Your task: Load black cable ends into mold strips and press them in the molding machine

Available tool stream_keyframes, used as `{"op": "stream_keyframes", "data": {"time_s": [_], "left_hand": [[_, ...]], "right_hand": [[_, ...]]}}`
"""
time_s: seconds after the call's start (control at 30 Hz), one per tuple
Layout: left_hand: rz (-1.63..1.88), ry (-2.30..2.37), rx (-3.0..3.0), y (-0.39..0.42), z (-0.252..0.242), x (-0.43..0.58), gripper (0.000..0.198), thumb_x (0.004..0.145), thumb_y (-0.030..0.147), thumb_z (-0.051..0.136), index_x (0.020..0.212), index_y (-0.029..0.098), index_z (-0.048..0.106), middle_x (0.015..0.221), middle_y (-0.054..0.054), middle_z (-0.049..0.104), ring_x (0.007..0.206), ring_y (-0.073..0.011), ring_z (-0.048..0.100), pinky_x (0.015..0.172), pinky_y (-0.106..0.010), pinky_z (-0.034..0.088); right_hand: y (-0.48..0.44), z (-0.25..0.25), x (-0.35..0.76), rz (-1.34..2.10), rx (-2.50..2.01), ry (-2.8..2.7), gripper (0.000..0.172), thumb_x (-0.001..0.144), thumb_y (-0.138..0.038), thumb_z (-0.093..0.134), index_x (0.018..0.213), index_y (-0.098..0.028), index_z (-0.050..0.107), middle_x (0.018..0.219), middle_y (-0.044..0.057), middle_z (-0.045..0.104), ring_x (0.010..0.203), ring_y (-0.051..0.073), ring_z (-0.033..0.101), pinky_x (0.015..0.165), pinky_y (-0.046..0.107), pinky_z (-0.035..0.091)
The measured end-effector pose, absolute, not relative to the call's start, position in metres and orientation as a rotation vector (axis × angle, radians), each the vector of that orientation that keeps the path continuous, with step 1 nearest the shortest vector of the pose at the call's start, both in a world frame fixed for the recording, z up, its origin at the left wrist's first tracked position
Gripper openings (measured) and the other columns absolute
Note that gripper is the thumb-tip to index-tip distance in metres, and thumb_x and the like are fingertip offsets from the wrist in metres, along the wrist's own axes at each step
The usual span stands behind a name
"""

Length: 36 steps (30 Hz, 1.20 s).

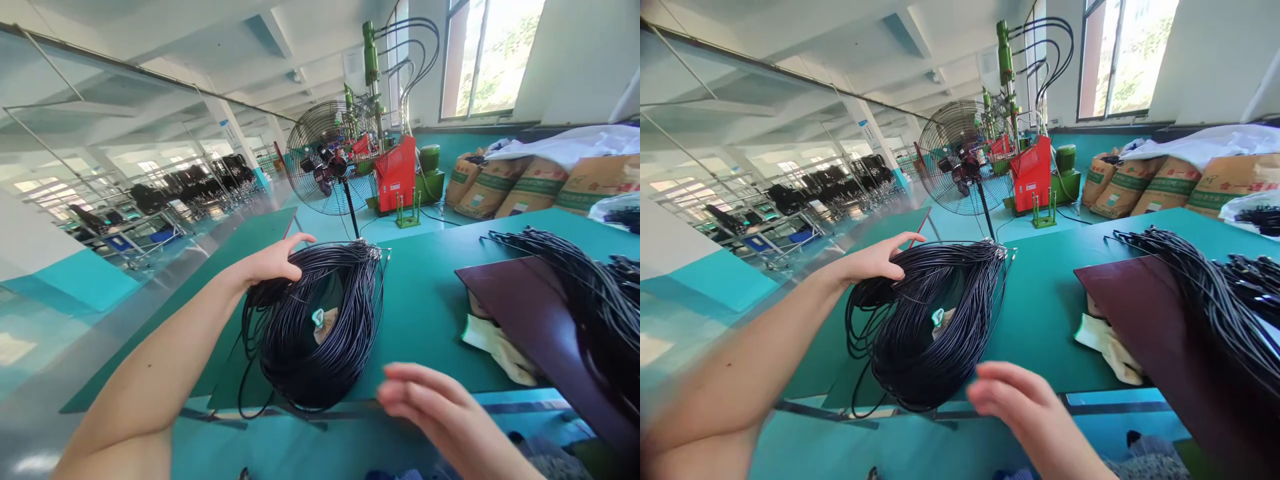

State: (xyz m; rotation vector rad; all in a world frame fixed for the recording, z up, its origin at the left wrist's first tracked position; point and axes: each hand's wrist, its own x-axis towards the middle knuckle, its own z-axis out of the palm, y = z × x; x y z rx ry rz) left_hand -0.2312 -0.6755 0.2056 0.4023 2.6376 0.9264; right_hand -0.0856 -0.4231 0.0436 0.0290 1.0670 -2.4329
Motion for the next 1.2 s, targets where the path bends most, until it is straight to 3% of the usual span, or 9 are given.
{"op": "stream_keyframes", "data": {"time_s": [0.2, 0.3, 0.43, 0.53, 0.63, 0.77, 0.97, 1.1, 1.2], "left_hand": [[0.794, 2.659, 0.509, -0.669, 0.198, -0.228, 0.072, 0.054, 0.012, 0.05, 0.124, 0.022, 0.032, 0.075, 0.003, 0.058, 0.055, -0.0102, 0.051, 0.048, -0.019, 0.037], [0.693, 2.726, 0.51, -0.669, 0.174, -0.213, 0.071, 0.055, 0.014, 0.052, 0.123, 0.025, 0.032, 0.083, 0.001, 0.062, 0.066, -0.0146, 0.057, 0.059, -0.024, 0.044], [0.578, 2.906, 0.489, -0.669, 0.131, -0.19, 0.07, 0.059, 0.017, 0.05, 0.126, 0.026, 0.03, 0.099, -0.003, 0.062, 0.088, -0.0222, 0.059, 0.081, -0.035, 0.045], [0.492, 3.068, 0.634, -0.665, 0.106, -0.178, 0.067, 0.058, 0.014, 0.049, 0.123, 0.024, 0.037, 0.112, -0.007, 0.057, 0.104, -0.025, 0.051, 0.092, -0.041, 0.038], [0.413, 3.097, 0.718, -0.662, 0.096, -0.174, 0.059, 0.058, 0.013, 0.049, 0.116, 0.023, 0.044, 0.1, -0.007, 0.06, 0.096, -0.0264, 0.052, 0.087, -0.045, 0.04], [0.494, 3.106, 0.69, -0.666, 0.103, -0.177, 0.053, 0.056, 0.013, 0.05, 0.108, 0.024, 0.044, 0.105, -0.007, 0.058, 0.101, -0.0262, 0.051, 0.088, -0.042, 0.04], [0.583, 2.801, 0.612, -0.667, 0.113, -0.18, 0.066, 0.063, 0.022, 0.054, 0.124, 0.028, 0.031, 0.111, -0.003, 0.059, 0.093, -0.0217, 0.059, 0.082, -0.035, 0.046], [0.599, 2.662, 0.661, -0.664, 0.105, -0.176, 0.093, 0.059, 0.027, 0.061, 0.137, 0.032, 0.01, 0.135, -0.004, 0.043, 0.112, -0.0246, 0.051, 0.092, -0.037, 0.042], [0.532, 2.74, 0.713, -0.667, 0.096, -0.173, 0.093, 0.062, 0.019, 0.055, 0.138, 0.034, 0.005, 0.134, -0.003, 0.044, 0.108, -0.0232, 0.054, 0.089, -0.035, 0.045]], "right_hand": [[-0.547, 0.044, -0.189, -2.358, 0.212, 0.507, 0.084, 0.074, -0.061, 0.054, 0.127, 0.0, 0.029, 0.103, 0.021, 0.057, 0.088, 0.022, 0.06, 0.086, 0.036, 0.041], [-0.557, 0.033, -0.207, -2.476, 0.128, 0.306, 0.066, 0.076, -0.06, 0.048, 0.116, -0.007, 0.044, 0.094, 0.012, 0.06, 0.082, 0.019, 0.059, 0.081, 0.034, 0.042], [-0.536, 0.029, -0.203, -2.665, -0.051, 0.172, 0.013, 0.073, -0.024, 0.05, 0.073, -0.016, 0.06, 0.068, 0.001, 0.06, 0.065, 0.013, 0.054, 0.075, 0.027, 0.041], [-0.52, 0.033, -0.194, -2.627, -0.105, 0.339, 0.022, 0.068, -0.017, 0.046, 0.08, -0.015, 0.064, 0.08, 0.004, 0.063, 0.074, 0.016, 0.054, 0.079, 0.03, 0.04], [-0.512, 0.03, -0.185, -2.593, -0.19, 0.478, 0.027, 0.074, -0.022, 0.046, 0.094, -0.016, 0.063, 0.097, 0.006, 0.062, 0.09, 0.019, 0.053, 0.084, 0.031, 0.038], [-0.519, 0.017, -0.173, -2.459, -0.283, 0.501, 0.023, 0.071, -0.022, 0.053, 0.09, -0.017, 0.064, 0.096, 0.005, 0.061, 0.096, 0.019, 0.052, 0.085, 0.032, 0.038], [-0.538, 0.015, -0.164, -2.42, -0.394, 0.663, 0.037, 0.058, -0.016, 0.056, 0.094, -0.013, 0.064, 0.092, 0.006, 0.063, 0.093, 0.022, 0.054, 0.08, 0.032, 0.041], [-0.532, 0.03, -0.159, -2.29, -0.433, 1.056, 0.05, 0.052, -0.003, 0.055, 0.1, -0.017, 0.062, 0.092, 0.002, 0.065, 0.086, 0.02, 0.057, 0.076, 0.029, 0.042], [-0.521, 0.037, -0.168, -2.384, -0.321, 1.012, 0.035, 0.064, -0.015, 0.063, 0.099, -0.016, 0.062, 0.094, 0.003, 0.065, 0.089, 0.019, 0.058, 0.082, 0.031, 0.041]]}}
